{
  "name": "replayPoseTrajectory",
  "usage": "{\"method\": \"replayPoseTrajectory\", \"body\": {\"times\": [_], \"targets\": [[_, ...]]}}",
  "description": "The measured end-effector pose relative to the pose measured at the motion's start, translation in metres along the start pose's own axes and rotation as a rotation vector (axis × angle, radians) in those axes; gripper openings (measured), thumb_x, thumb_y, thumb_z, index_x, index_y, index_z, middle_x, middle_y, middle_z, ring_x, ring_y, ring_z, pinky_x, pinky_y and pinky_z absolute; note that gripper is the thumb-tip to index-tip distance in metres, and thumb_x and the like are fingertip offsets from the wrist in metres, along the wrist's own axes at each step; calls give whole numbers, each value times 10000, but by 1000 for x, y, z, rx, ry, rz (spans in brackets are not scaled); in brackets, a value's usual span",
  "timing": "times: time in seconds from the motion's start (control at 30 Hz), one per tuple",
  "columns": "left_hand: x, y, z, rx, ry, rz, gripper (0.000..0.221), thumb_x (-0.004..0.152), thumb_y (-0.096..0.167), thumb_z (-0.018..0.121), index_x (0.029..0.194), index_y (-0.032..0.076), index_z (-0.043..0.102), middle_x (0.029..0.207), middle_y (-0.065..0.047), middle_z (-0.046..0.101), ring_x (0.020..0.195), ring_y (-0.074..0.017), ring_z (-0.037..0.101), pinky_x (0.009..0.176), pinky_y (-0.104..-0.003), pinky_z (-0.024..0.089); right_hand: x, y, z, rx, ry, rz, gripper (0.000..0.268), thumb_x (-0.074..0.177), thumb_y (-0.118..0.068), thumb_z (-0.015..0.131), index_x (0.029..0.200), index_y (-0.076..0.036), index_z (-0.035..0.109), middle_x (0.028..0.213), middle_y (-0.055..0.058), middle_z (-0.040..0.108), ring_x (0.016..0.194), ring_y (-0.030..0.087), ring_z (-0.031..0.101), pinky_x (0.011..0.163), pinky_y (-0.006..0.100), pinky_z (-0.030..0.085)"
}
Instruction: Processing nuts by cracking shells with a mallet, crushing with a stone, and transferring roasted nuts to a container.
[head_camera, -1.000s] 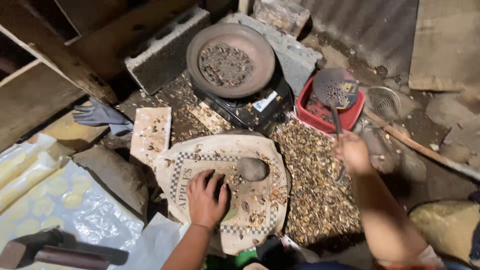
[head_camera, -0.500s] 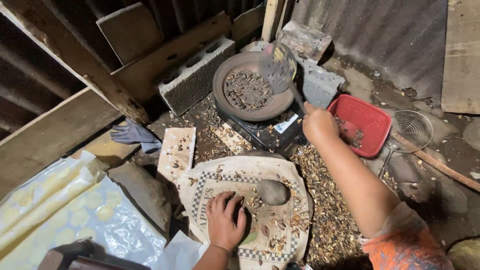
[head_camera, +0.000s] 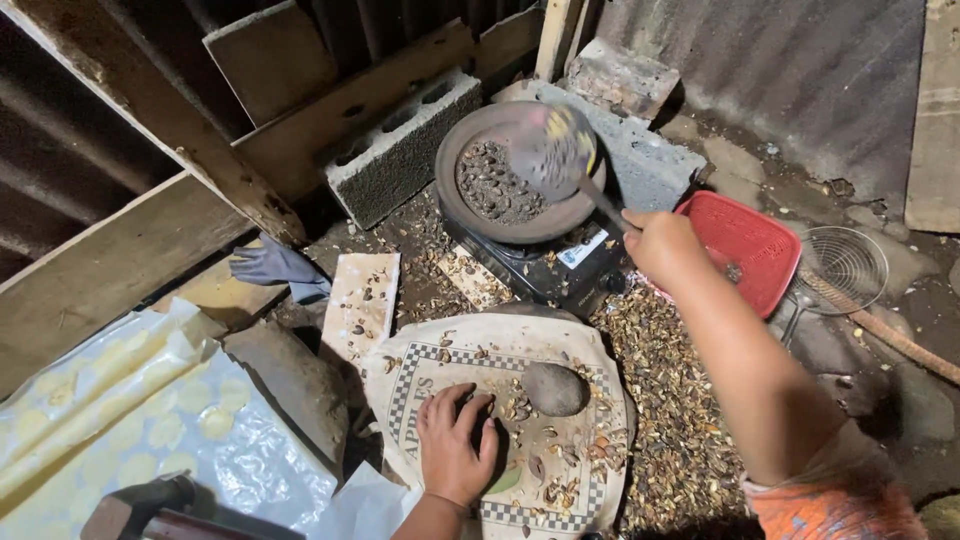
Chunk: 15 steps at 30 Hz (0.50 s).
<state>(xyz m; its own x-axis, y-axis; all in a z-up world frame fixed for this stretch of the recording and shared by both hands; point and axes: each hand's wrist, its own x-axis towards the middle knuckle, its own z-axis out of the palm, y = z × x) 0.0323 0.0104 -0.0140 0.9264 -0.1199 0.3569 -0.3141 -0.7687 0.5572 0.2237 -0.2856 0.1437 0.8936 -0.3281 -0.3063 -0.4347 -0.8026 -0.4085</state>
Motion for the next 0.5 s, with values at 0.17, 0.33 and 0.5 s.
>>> {"method": "replayPoseTrajectory", "body": {"times": [0.17, 0.33, 0.5], "targets": [[1, 0, -1, 2, -5, -10, 328, 814, 275, 628, 1111, 166, 713, 1301, -71, 603, 1250, -289, 515, 1142, -488, 285, 13, 4, 8, 315, -257, 108, 362, 956, -75, 669, 1314, -107, 715, 712, 124, 695, 417, 116, 410, 348, 234, 288], [1, 0, -1, 14, -13, -5, 324, 808, 264, 634, 1108, 170, 712, 1302, -74, 600, 1247, -296, 517, 1141, -492, 287, 16, 0, 64, 828, -319, 140, 348, 959, -22, 608, 1297, 27, 676, 732, 101, 632, 413, 53, 381, 303, 201, 225], [2, 2, -3, 6, -1, -1, 327, 810, 262, 630, 1112, 168, 715, 1299, -73, 600, 1239, -294, 520, 1135, -489, 291, 7, 12, 81, 672, -51, 3, 427, 953, -84, 609, 1378, -49, 625, 890, 105, 683, 447, 105, 461, 356, 257, 310]]}}
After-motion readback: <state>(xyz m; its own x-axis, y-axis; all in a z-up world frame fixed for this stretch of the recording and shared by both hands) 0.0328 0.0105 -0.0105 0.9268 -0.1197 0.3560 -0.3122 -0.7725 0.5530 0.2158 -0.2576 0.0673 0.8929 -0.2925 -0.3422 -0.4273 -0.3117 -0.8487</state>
